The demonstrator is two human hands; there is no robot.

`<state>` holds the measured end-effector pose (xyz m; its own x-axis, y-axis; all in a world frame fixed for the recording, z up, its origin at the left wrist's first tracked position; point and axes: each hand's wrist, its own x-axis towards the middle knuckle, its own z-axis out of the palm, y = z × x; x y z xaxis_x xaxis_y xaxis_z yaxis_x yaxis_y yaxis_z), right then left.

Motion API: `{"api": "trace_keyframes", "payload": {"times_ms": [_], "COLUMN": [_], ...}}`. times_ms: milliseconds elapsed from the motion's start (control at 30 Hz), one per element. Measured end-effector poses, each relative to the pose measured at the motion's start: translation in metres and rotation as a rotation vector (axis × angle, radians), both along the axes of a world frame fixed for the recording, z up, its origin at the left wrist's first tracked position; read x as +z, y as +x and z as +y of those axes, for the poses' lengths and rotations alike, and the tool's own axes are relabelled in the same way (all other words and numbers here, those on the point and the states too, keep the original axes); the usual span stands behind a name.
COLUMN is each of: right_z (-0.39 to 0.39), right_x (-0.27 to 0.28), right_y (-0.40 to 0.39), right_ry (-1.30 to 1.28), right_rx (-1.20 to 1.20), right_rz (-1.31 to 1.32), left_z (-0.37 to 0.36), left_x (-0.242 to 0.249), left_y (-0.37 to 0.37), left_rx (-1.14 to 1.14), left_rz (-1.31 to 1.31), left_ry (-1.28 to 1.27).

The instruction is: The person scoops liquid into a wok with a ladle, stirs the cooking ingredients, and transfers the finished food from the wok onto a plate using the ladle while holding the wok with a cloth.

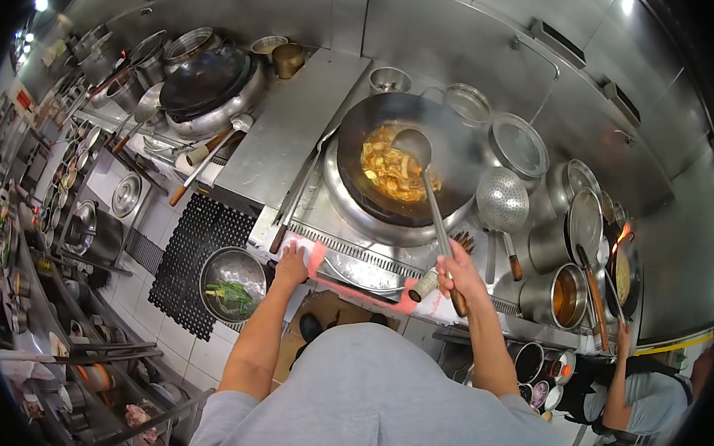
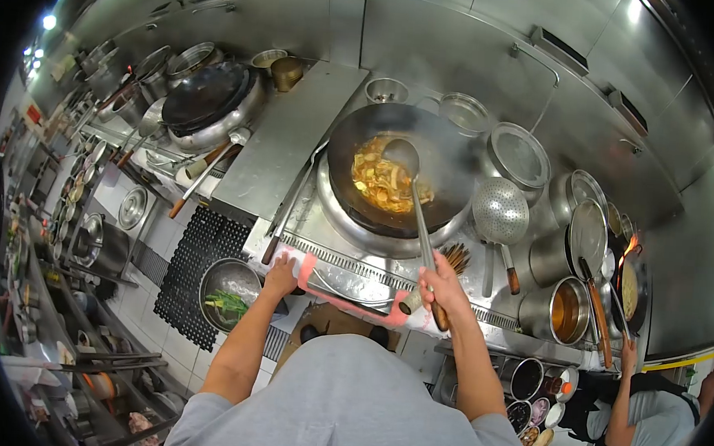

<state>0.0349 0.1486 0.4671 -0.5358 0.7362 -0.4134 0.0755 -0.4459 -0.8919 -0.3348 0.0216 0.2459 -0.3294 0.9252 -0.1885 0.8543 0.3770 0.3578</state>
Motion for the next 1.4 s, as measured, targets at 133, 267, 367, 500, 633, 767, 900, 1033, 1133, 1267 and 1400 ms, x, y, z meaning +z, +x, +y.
{"api": "trace_keyframes", "payload": {"times_ms": [133,267,367,500,633,767,900,1033,1133,1267,1400], "right_z": [0.055,0.121,0.135,0.145,0.141,0.097,0.082,0.100,0.114,0.104,0.088], "right_x": [-0.023,-0.059,-0.053,-0.056,-0.066,-0.043,-0.032,-0.050,-0.061,-0.063,-0.063], "right_y": [-0.014,-0.015,-0.019,-0.021,-0.017,-0.013,0.006,0.017,0.024,0.020,0.012], "right_ry": [0.229,0.426,0.367,0.012,-0.321,0.009,0.107,0.275,0.395,0.303,-0.039], "right_rx": [-0.012,-0.044,-0.053,0.014,0.019,0.104,0.114,0.003,-0.049,-0.077,-0.124], "right_rz": [-0.140,-0.351,-0.326,0.025,0.370,0.101,-0.004,-0.195,-0.383,-0.307,0.017], "left_z": [0.004,0.004,0.011,0.005,0.007,0.005,0.008,0.008,0.008,0.004,0.006], "left_x": [-0.014,-0.023,-0.007,-0.016,-0.017,-0.006,-0.009,-0.009,-0.009,-0.012,-0.010], "left_y": [-0.006,-0.008,-0.008,-0.010,-0.011,-0.005,-0.009,-0.009,-0.009,-0.008,-0.009], "left_rx": [-0.009,-0.031,-0.019,-0.023,-0.036,-0.021,-0.017,0.001,-0.004,0.002,0.008], "left_rz": [0.015,0.010,0.009,0.018,0.030,0.021,0.008,-0.016,-0.003,-0.009,-0.026], "left_ry": [-0.010,-0.067,-0.091,-0.059,-0.064,-0.090,-0.141,-0.155,-0.150,-0.119,-0.098]}}
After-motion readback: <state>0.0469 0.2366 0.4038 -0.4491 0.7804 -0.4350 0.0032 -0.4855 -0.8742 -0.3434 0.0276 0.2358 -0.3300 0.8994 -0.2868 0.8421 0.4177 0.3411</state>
